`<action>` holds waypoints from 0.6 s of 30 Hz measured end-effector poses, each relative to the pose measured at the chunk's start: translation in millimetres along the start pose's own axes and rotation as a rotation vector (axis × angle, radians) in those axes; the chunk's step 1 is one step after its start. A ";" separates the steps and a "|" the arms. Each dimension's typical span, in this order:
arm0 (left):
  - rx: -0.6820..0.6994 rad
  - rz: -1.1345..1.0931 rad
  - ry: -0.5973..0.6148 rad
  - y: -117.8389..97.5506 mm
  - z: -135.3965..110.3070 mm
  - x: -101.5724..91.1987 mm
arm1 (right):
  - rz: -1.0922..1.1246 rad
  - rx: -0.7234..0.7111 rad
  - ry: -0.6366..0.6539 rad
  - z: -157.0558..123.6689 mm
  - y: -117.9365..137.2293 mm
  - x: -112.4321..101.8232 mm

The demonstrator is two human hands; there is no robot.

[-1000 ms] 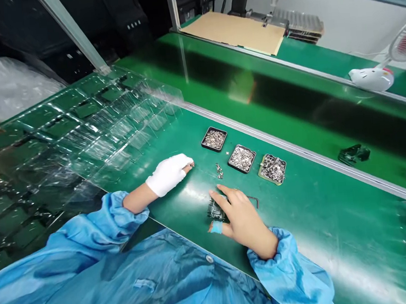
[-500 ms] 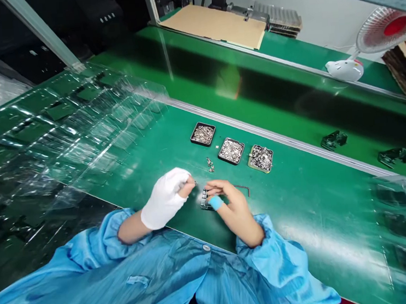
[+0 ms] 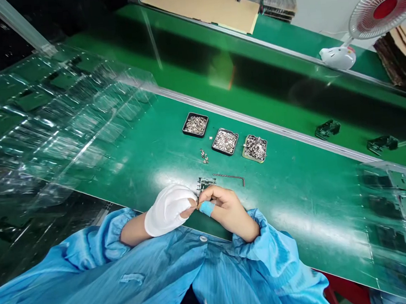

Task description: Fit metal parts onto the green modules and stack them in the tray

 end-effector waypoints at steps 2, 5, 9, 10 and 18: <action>-0.037 0.006 -0.065 6.9 -5.9 -0.8 | -0.151 -0.066 -0.044 -3.4 7.7 -8.6; -0.201 0.074 -0.098 26.9 -13.8 5.3 | -0.347 -0.172 -0.234 -4.2 18.2 -29.9; -0.334 -0.009 0.092 45.0 -15.8 29.9 | -0.569 -0.287 -0.389 -1.0 22.0 -42.7; -0.347 -0.042 0.090 46.1 -15.7 31.9 | -0.612 -0.310 -0.393 -0.5 21.2 -41.3; -0.274 -0.101 0.012 28.7 -10.9 18.4 | -0.736 -0.393 -0.239 1.0 13.2 -10.8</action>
Point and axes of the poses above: each hand's wrist, its own z-axis towards the middle knuckle, its own x-axis out of the palm, y = z × x, the point moved 6 cm from there along z, towards the middle knuckle, and after that the axes turned 11 degrees about x, right-handed, at the moved point
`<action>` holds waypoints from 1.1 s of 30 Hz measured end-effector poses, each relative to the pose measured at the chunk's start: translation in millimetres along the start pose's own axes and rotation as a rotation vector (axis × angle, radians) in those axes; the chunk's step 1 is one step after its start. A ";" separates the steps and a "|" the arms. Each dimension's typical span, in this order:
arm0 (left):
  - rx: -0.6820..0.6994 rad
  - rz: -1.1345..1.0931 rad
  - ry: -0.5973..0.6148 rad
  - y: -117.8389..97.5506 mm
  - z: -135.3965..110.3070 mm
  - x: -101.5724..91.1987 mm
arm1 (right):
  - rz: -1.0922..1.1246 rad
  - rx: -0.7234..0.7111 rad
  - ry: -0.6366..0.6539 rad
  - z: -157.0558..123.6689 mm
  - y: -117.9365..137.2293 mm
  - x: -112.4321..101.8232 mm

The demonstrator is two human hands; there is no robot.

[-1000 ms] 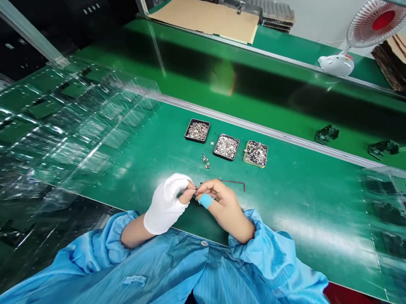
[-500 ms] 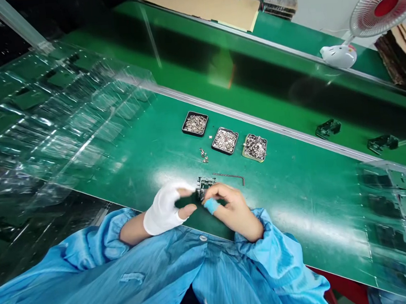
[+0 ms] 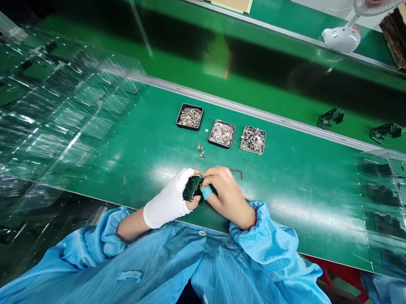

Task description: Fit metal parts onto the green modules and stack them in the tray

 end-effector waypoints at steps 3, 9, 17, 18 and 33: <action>-0.033 -0.012 0.016 -2.4 1.5 -1.9 | 0.002 0.010 -0.003 0.2 -0.1 1.8; 0.016 0.102 0.031 -5.3 2.1 0.0 | 0.014 0.075 -0.011 2.2 -4.3 1.4; 0.023 0.003 0.036 -6.0 4.1 -3.8 | 0.048 0.093 -0.085 0.2 -2.9 1.6; 0.026 0.007 0.010 -5.6 5.0 -5.1 | 0.058 0.101 -0.099 0.3 -2.3 1.6; 0.023 0.399 -0.011 -8.3 11.3 -2.9 | 0.101 0.123 -0.158 -1.3 0.0 10.0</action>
Point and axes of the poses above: each hand's wrist, its own z-axis towards the middle knuckle, its own x-axis out of the palm, y = z × x, the point moved 6 cm from there along z, towards the middle knuckle, and after that the axes turned 11 degrees about x, right-handed, at the moved point
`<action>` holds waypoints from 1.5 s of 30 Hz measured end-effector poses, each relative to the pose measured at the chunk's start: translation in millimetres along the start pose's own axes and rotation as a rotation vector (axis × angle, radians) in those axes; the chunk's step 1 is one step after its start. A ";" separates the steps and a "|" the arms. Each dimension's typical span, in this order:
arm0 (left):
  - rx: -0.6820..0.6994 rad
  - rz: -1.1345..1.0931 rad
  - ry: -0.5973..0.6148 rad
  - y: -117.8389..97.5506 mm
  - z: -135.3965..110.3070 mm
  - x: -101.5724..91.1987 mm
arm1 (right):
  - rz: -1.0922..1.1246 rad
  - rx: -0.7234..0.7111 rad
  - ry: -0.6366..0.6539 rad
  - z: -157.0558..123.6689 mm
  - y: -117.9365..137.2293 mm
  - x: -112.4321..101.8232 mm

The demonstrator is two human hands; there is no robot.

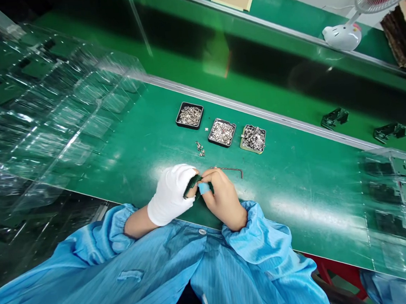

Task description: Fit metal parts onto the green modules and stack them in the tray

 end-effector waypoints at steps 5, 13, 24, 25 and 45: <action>-0.019 -0.103 -0.016 -1.8 -10.3 11.7 | -0.070 0.030 0.049 3.6 -6.0 0.8; -0.169 -0.529 0.118 37.3 -18.8 15.6 | -0.454 0.072 0.015 96.3 -53.5 -56.4; -0.227 -0.462 -0.071 62.4 -15.1 -8.4 | -0.923 0.102 0.300 146.4 -70.4 -18.3; -0.222 -0.459 -0.080 62.9 -13.8 -10.7 | -0.903 0.089 0.261 145.0 -69.1 -20.7; -0.103 -0.436 -0.121 28.7 18.3 -23.7 | 0.654 0.506 0.460 43.6 -20.8 12.3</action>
Point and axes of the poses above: each hand's wrist, its own z-axis towards the middle knuckle, its own x-axis out of the palm, y = z × x, the point moved 6 cm from there along z, towards the middle knuckle, and after that the axes turned 11 degrees about x, right-handed, at the moved point
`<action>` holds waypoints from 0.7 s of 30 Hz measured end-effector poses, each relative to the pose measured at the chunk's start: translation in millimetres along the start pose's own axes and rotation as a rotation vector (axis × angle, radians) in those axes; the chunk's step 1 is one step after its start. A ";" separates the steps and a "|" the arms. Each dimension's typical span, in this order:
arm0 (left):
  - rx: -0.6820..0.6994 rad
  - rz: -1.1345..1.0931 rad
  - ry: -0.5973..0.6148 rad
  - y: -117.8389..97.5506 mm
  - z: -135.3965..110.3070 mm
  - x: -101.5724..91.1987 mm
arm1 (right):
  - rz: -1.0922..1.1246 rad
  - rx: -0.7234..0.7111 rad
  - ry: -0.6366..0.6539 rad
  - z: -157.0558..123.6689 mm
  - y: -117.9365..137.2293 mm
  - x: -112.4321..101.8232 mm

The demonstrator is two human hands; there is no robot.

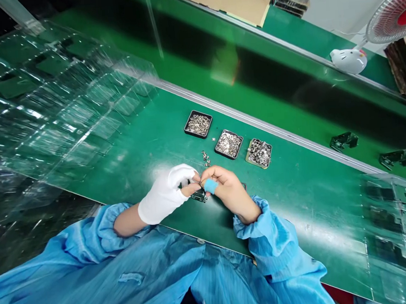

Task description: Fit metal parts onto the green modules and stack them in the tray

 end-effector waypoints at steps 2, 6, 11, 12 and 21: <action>0.016 0.009 0.001 -2.7 0.1 2.3 | 0.032 0.002 -0.004 -2.7 -3.8 4.2; 0.051 0.032 -0.010 -6.5 -1.9 0.4 | -0.013 -0.074 -0.039 -7.2 3.3 5.4; 0.020 -0.076 0.003 -9.8 -4.6 2.0 | -0.158 -0.179 -0.026 -15.4 14.1 12.3; -0.016 -0.144 -0.006 -9.5 -5.8 3.7 | -0.184 -0.221 -0.029 -18.1 15.7 14.4; -0.289 -0.656 -0.073 -0.7 -20.4 18.7 | -0.626 -0.679 -0.258 -47.6 36.0 26.4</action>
Point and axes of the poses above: each hand's wrist, its own z-axis towards the middle knuckle, its own x-axis out of the palm, y = z × x, the point moved 6 cm from there along z, towards the middle knuckle, and after that the axes turned 11 degrees about x, right-handed, at the moved point
